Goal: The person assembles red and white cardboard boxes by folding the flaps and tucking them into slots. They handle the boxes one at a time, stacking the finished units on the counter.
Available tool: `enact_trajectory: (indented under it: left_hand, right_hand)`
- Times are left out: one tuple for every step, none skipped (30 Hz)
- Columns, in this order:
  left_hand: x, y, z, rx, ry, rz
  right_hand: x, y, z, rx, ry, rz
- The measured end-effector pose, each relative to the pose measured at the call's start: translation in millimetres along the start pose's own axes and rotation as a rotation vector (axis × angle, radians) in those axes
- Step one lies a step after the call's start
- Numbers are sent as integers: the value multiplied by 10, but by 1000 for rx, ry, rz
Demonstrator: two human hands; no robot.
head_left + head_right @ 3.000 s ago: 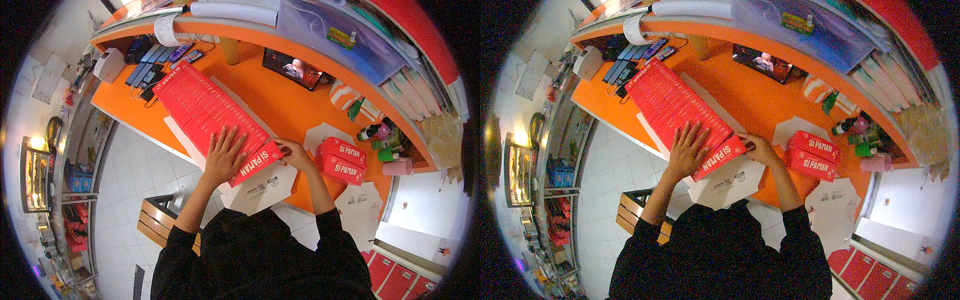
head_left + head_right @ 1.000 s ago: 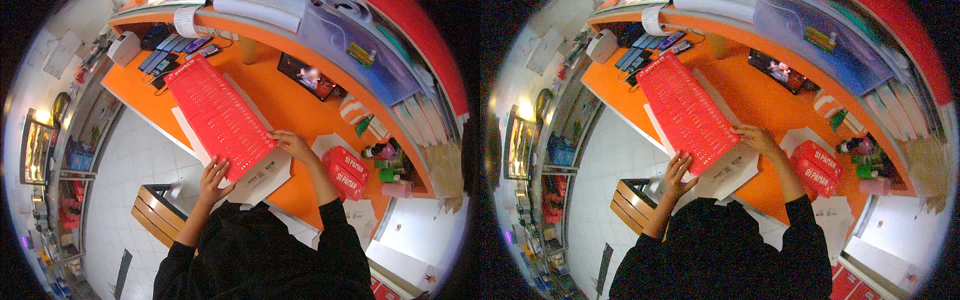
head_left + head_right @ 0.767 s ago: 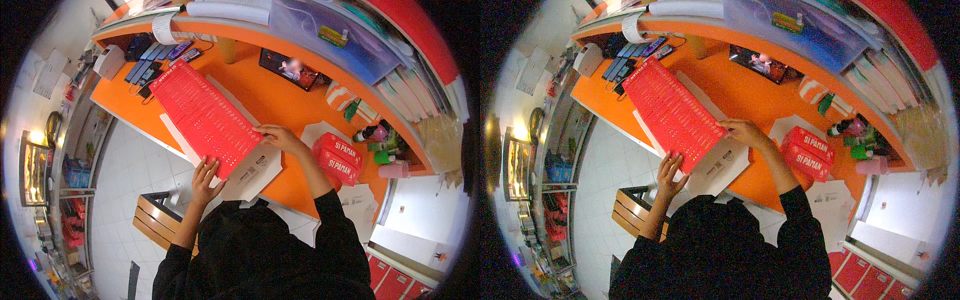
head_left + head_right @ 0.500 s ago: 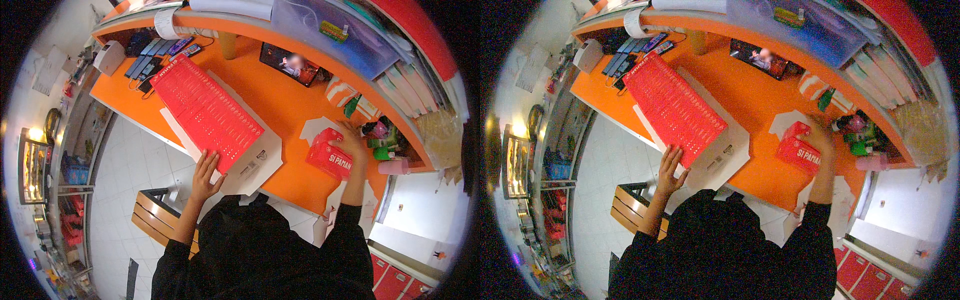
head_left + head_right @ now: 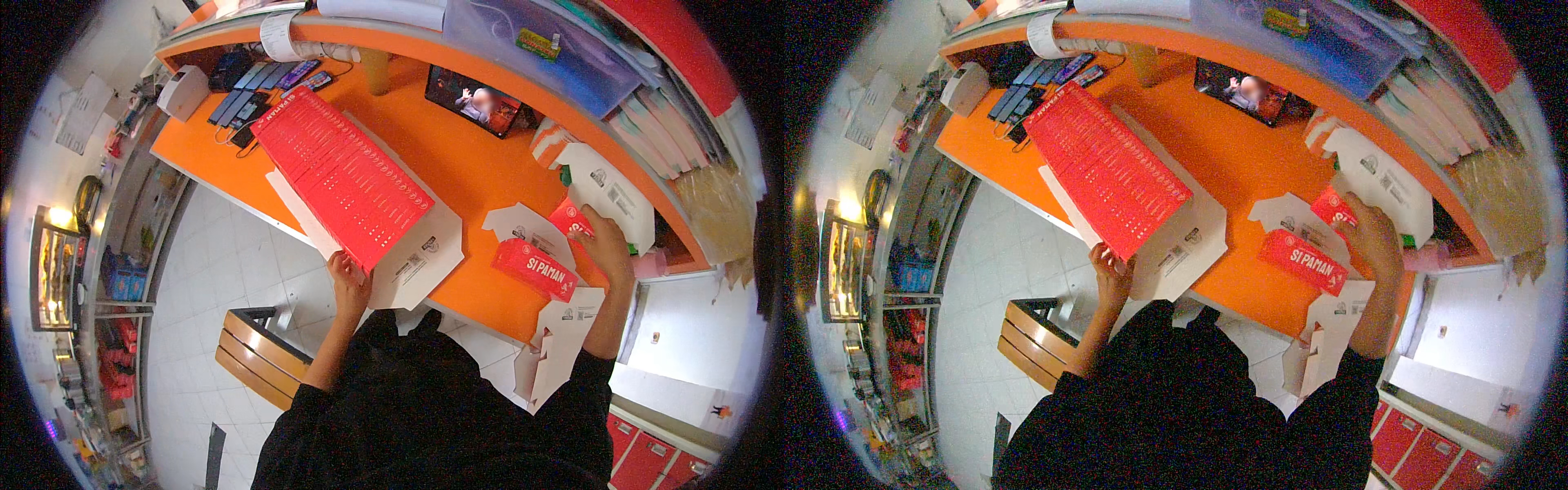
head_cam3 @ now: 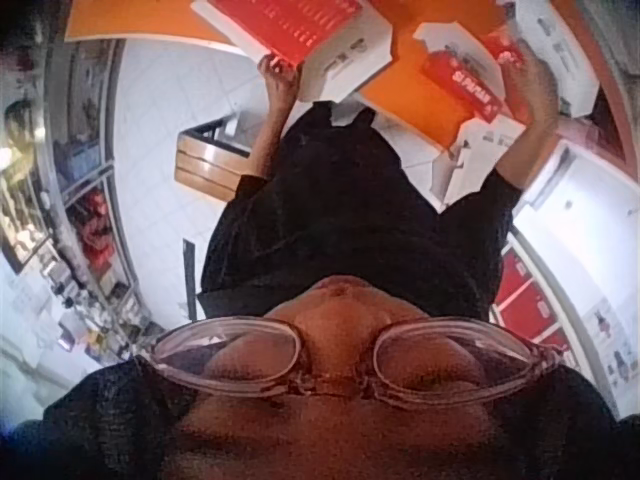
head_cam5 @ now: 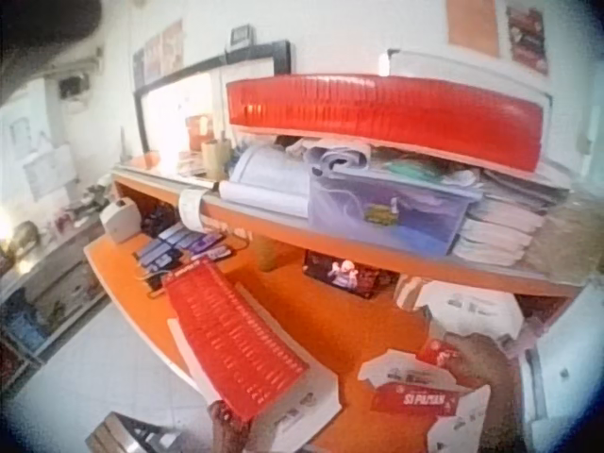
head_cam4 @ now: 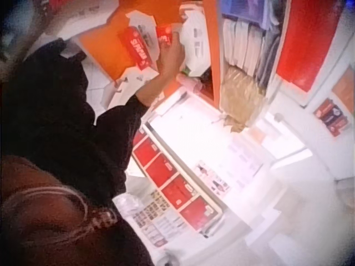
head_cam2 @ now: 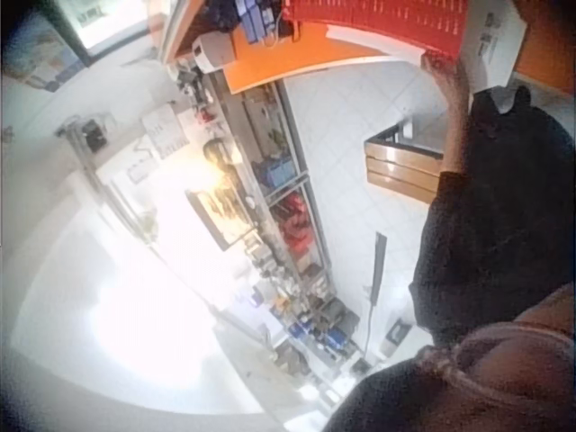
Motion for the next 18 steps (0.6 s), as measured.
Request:
enact_trajectory:
  left_hand:
    - [-24,1,-3,15,43,40]
    - [-58,-2,8,30,81,79]
    - [-5,-10,2,23,15,29]
    - [49,-21,2,16,-51,-22]
    - [99,-31,-3,9,-116,-69]
    - [125,-36,-3,35,-129,-87]
    - [167,-34,-29,59,-142,-106]
    - [196,-47,-23,87,-159,-125]
    - [191,-41,-37,84,-157,-103]
    - [189,-19,-67,77,-147,-77]
    - [174,0,-85,75,-142,-54]
    - [170,21,-74,102,-113,-65]
    - [140,51,-14,133,-94,-77]
    - [133,70,26,159,-69,-89]
    - [130,59,4,165,-23,-65]
    - [151,55,5,154,-50,-68]
    - [241,18,-5,136,-69,-76]
    - [216,38,6,128,-102,-73]
  right_hand:
    - [72,-65,-86,48,-14,20]
    - [187,-171,-228,36,75,10]
    - [312,-288,-335,25,169,-8]
    - [432,-399,-396,14,263,-28]
    - [557,-511,-427,-19,408,-81]
    - [675,-625,-409,-70,657,-117]
    - [808,-723,-345,-119,907,-156]
    - [943,-796,-289,-168,1153,-188]
    - [1132,-783,-194,-156,1260,-166]
    - [1331,-755,-72,-144,1374,-149]
    - [1502,-698,143,-90,1425,-115]
    - [1645,-612,441,-35,1476,-79]
    - [1707,-475,858,-52,1486,-56]
    - [1764,-366,1191,-65,1499,-40]
    - [1894,-358,1329,45,1673,38]
    - [2027,-367,1447,160,1841,124]
    - [2171,-384,1575,297,2002,212]
    - [2188,-401,1713,465,2006,179]
Point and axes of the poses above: each hand's wrist, its own y-axis towards the middle knuckle, its own z-axis out of the palm, x = y × z, the point moved 8 cm from there along y, towards the middle knuckle, and after that the axes turned 2 degrees about -y, right-handed, at the moved point
